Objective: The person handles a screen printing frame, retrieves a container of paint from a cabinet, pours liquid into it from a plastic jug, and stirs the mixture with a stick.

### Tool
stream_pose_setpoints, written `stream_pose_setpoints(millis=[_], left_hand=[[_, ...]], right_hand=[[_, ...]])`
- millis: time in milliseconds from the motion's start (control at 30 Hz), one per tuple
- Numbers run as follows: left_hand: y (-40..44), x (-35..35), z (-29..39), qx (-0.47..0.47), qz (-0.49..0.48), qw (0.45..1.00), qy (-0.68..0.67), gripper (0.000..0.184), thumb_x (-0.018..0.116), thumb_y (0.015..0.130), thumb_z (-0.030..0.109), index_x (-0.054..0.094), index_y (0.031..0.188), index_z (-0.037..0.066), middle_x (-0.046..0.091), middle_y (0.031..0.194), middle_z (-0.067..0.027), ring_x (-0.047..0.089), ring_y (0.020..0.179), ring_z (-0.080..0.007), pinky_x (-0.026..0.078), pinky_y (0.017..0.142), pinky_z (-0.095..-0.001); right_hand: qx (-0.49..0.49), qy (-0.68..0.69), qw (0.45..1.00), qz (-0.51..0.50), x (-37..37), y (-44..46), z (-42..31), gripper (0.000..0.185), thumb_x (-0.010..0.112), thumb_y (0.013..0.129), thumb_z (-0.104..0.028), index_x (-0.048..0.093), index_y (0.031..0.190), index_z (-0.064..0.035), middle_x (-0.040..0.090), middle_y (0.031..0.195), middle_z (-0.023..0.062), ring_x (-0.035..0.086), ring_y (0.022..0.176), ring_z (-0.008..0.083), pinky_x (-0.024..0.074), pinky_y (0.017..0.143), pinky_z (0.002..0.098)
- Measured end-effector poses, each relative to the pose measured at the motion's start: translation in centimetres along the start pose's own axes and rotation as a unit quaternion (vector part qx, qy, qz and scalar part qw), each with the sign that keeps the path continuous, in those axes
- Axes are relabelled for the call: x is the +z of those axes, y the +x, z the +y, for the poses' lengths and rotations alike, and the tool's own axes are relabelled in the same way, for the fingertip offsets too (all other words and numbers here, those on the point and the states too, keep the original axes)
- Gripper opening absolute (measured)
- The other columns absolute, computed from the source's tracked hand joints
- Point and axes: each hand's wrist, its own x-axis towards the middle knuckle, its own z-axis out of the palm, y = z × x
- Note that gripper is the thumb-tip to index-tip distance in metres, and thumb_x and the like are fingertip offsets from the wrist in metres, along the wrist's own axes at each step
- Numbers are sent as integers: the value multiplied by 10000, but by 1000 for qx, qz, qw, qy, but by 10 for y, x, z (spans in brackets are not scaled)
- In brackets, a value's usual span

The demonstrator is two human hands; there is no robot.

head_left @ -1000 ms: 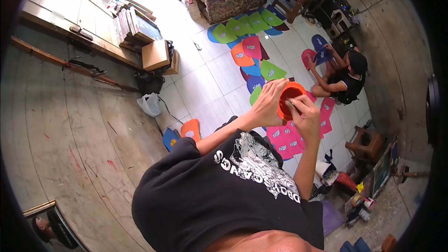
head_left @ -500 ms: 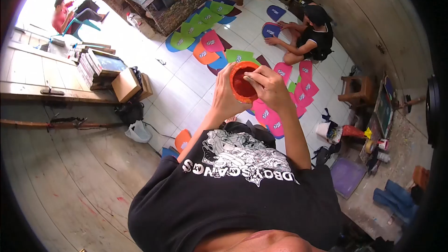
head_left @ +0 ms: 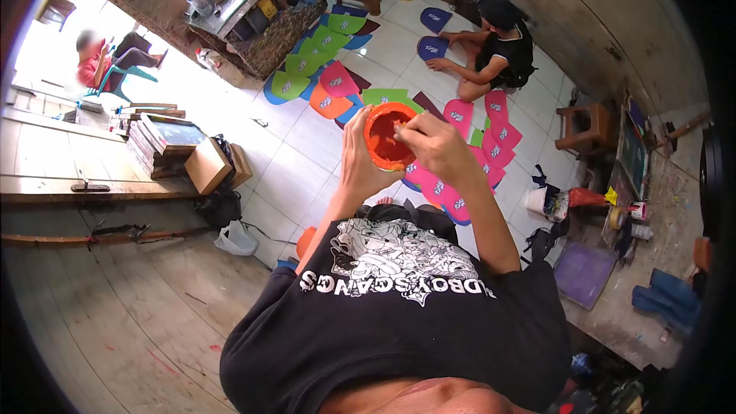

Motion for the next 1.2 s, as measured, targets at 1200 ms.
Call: stream_pose_setpoints(millis=[1200], left_hand=[[-2,14,-2,56,-16,998,5,1077,933,581,194,360,1471,-3,475,1467,-242,455,1377,-420,373,1157,-507]], right_hand=[[125,58,990,34,17,-22,-24,128,719,889,-77,722,1011,-37,610,910,104,665,843,292,560,756,413]])
